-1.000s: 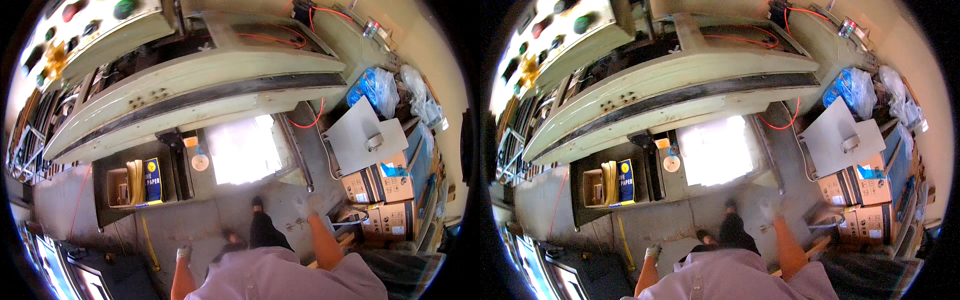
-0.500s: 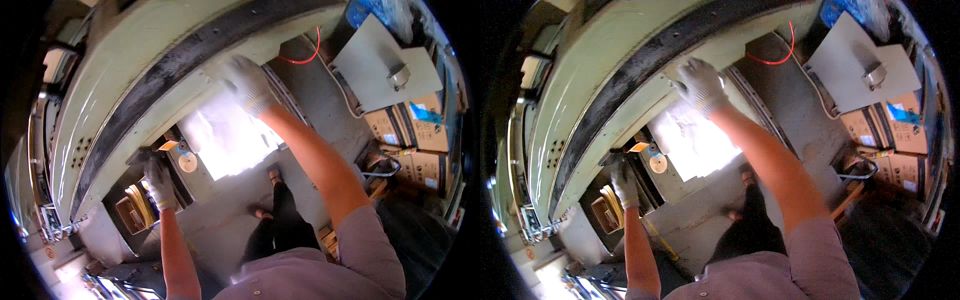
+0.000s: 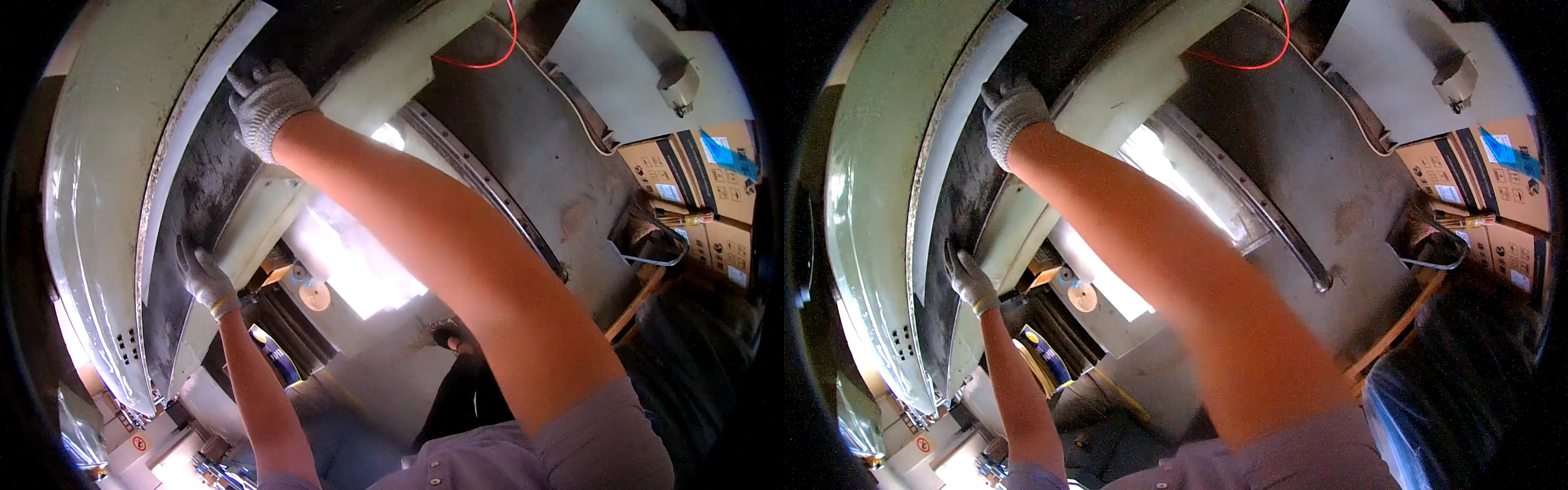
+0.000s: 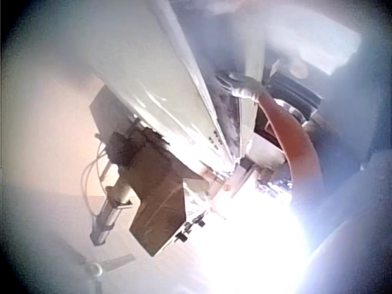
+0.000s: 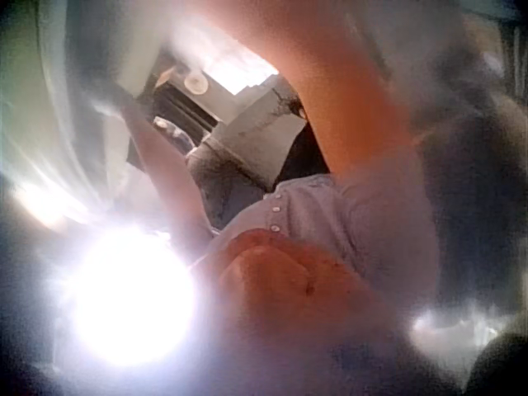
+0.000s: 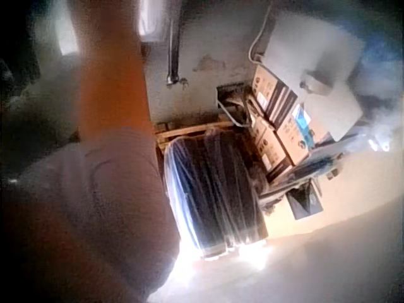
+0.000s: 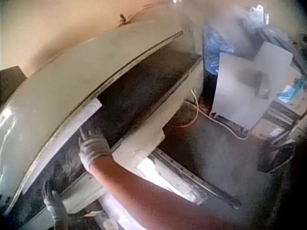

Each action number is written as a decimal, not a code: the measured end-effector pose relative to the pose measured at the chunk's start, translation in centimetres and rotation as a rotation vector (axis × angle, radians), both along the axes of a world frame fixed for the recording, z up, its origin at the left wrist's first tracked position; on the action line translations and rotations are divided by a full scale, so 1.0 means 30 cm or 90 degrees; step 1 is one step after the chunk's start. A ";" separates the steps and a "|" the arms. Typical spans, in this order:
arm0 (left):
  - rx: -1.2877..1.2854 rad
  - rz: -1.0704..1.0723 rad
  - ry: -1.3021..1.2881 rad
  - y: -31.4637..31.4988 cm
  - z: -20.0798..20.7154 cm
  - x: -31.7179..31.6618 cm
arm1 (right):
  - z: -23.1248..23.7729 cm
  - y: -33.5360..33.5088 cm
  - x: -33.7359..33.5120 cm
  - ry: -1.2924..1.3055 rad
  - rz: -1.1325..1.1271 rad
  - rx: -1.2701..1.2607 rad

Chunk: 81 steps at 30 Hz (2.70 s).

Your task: The person picks up metal strips from a table and places them on a rack. They then move to a large machine, adjust cables, and pull a large white protective sheet through the machine's opening before returning to pick up more metal strips.

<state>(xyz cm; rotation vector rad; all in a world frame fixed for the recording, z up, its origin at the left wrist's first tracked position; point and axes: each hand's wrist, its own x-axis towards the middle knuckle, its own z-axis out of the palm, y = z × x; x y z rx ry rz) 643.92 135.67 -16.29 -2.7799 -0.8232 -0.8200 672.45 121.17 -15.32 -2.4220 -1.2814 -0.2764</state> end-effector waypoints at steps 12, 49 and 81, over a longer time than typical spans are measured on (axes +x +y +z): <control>0.017 0.018 0.024 -0.021 0.011 0.003 | 0.068 0.185 0.135 0.042 0.037 -0.002; -1.032 0.700 -0.901 -0.355 -0.891 -0.682 | 0.038 -0.527 -0.143 0.005 0.088 0.315; -0.354 0.444 -0.482 -0.148 0.065 0.007 | 0.203 0.283 -0.201 0.332 0.271 0.055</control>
